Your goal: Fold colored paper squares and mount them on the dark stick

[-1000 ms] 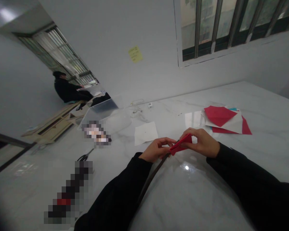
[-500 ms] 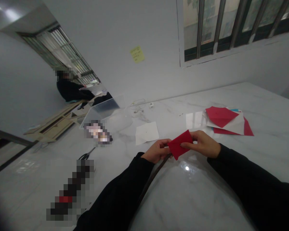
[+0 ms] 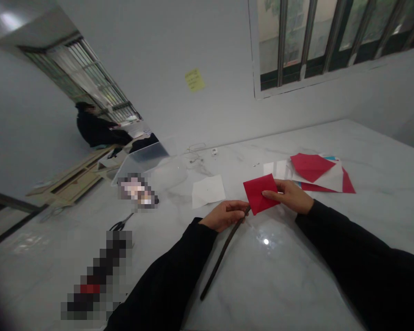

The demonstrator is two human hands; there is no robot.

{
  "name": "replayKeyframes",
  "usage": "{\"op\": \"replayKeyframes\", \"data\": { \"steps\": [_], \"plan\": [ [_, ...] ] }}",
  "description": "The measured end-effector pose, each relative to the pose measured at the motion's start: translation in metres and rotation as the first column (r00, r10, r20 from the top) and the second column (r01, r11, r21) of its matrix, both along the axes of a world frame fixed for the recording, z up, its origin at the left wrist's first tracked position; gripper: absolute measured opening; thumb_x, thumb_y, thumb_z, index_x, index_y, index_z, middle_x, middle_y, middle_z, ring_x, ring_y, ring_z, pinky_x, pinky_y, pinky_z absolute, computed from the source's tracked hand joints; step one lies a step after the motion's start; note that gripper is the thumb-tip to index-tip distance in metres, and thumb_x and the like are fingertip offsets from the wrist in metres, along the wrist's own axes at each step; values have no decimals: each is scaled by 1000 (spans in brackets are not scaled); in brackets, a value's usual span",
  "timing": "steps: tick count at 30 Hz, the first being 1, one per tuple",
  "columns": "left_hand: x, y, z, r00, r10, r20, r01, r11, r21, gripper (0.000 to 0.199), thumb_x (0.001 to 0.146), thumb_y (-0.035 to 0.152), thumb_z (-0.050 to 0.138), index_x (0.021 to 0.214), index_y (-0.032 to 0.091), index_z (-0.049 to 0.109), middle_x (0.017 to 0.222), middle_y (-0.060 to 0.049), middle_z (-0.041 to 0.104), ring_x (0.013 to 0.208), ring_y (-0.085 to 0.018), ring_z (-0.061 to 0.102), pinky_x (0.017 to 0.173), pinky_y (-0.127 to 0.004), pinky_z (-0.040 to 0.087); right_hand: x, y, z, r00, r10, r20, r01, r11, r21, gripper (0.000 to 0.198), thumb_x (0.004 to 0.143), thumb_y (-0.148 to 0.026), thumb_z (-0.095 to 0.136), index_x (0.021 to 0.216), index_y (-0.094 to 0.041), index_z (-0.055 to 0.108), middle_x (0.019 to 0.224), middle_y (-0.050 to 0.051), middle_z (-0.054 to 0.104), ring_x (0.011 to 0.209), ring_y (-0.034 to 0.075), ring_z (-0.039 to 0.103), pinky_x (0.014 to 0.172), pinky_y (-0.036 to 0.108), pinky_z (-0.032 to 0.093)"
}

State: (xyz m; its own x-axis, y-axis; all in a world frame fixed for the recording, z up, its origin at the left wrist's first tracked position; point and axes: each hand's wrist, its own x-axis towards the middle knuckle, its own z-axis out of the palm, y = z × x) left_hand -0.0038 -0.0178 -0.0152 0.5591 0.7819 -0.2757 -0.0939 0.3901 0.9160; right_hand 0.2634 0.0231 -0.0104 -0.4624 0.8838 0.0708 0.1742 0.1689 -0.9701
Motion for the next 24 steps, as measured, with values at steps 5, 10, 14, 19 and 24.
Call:
{"op": "replayKeyframes", "data": {
  "steps": [5, 10, 14, 19, 24],
  "plan": [
    [0, 6, 1, 979, 188, 82, -185, 982, -39, 50, 60, 25, 88, 107, 16, 72, 90, -4, 69, 72, -10, 61, 71, -25, 45, 3, 12, -11, 944, -328, -23, 329, 944, 18, 67, 84, -60, 62, 135, -18, 50, 96, 11, 73, 85, 23, 68, 65, 33, 55],
    [1, 8, 8, 954, 291, 78, -288, 956, -46, 47, 61, 24, 87, 105, 16, 72, 88, -3, 67, 68, -9, 61, 66, -22, 45, 4, 10, -1, 934, -357, 28, 356, 934, 27, 81, 82, -61, 62, 144, -13, 41, 74, 4, 69, 61, 15, 57, 55, 28, 45],
    [2, 8, 9, 934, 341, 104, -340, 940, -32, 46, 61, 23, 87, 104, 15, 72, 87, -3, 67, 68, -8, 61, 64, -20, 44, -2, -1, 8, 983, 19, 182, -7, 998, -65, 58, 86, -64, 55, 112, -14, 70, 58, -1, 57, 51, 11, 45, 51, 25, 35],
    [2, 10, 6, 919, 378, 114, -377, 926, -33, 48, 61, 23, 87, 105, 15, 71, 87, -3, 69, 67, -9, 61, 64, -21, 44, -6, -4, 3, 938, 181, 294, -176, 983, -44, 55, 84, -66, 53, 72, -16, 71, 50, -5, 37, 48, 9, 31, 48, 25, 22],
    [2, 10, 6, 919, 372, 129, -371, 928, -36, 48, 60, 23, 88, 103, 15, 71, 86, -3, 68, 66, -9, 62, 64, -21, 45, -3, 4, -4, 961, 11, 278, -9, 1000, -10, 55, 85, -67, 51, 74, -15, 65, 56, -4, 43, 50, 9, 35, 50, 25, 24]
  ]
}}
